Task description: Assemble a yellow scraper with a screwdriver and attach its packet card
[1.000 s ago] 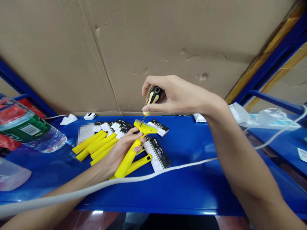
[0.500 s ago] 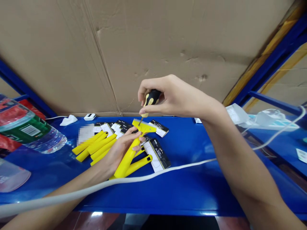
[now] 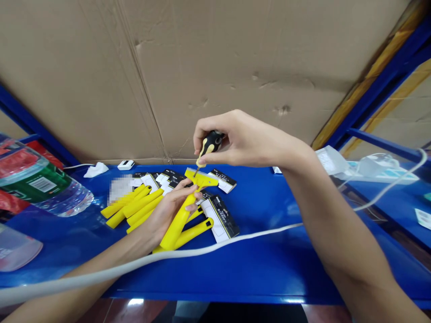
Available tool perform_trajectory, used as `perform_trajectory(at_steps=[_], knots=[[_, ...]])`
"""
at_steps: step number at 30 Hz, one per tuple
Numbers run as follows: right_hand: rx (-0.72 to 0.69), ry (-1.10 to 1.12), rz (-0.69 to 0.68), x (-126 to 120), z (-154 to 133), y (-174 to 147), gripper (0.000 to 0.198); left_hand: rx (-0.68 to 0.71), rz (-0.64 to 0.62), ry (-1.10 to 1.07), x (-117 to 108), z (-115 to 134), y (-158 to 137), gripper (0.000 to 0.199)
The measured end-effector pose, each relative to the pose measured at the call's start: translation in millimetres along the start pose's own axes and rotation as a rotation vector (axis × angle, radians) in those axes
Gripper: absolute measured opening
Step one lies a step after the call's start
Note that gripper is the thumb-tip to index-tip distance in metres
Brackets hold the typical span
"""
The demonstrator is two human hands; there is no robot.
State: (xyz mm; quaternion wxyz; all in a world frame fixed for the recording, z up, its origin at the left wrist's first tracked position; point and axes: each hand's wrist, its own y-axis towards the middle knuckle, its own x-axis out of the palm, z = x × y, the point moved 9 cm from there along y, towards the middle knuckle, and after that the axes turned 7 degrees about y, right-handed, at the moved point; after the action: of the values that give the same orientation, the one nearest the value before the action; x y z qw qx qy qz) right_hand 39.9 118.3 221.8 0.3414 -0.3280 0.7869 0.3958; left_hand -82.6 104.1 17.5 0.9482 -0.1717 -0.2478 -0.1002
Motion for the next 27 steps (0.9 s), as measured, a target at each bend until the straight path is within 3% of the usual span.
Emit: perform_trajectory(at_steps=[6,12,17,21,24,27], knots=[[0.031,-0.13,0.062,-3.1,2.2,0.1,0.009,-0.027,-0.003,0.046,1.6,-4.6,-1.6,0.032],[-0.014,0.004,-0.047,3.8,-1.0,-2.6,0.028,-0.022,-0.01,0.023,0.0,-4.3,-0.5,0.03],[0.034,-0.043,0.018,-1.3,1.6,-0.2,0.01,-0.012,-0.015,-0.016,-0.9,-2.3,0.9,0.028],[0.043,-0.077,0.05,-3.6,2.8,-0.6,0.013,-0.014,-0.011,-0.003,-1.8,-3.5,0.0,0.027],[0.004,-0.023,0.012,-0.7,-0.1,-2.5,0.013,-0.009,-0.01,0.0,-2.9,-4.2,0.8,0.025],[-0.012,0.029,-0.06,5.1,-2.4,-3.9,0.028,0.017,-0.019,-0.022,-3.6,-2.0,3.1,0.026]])
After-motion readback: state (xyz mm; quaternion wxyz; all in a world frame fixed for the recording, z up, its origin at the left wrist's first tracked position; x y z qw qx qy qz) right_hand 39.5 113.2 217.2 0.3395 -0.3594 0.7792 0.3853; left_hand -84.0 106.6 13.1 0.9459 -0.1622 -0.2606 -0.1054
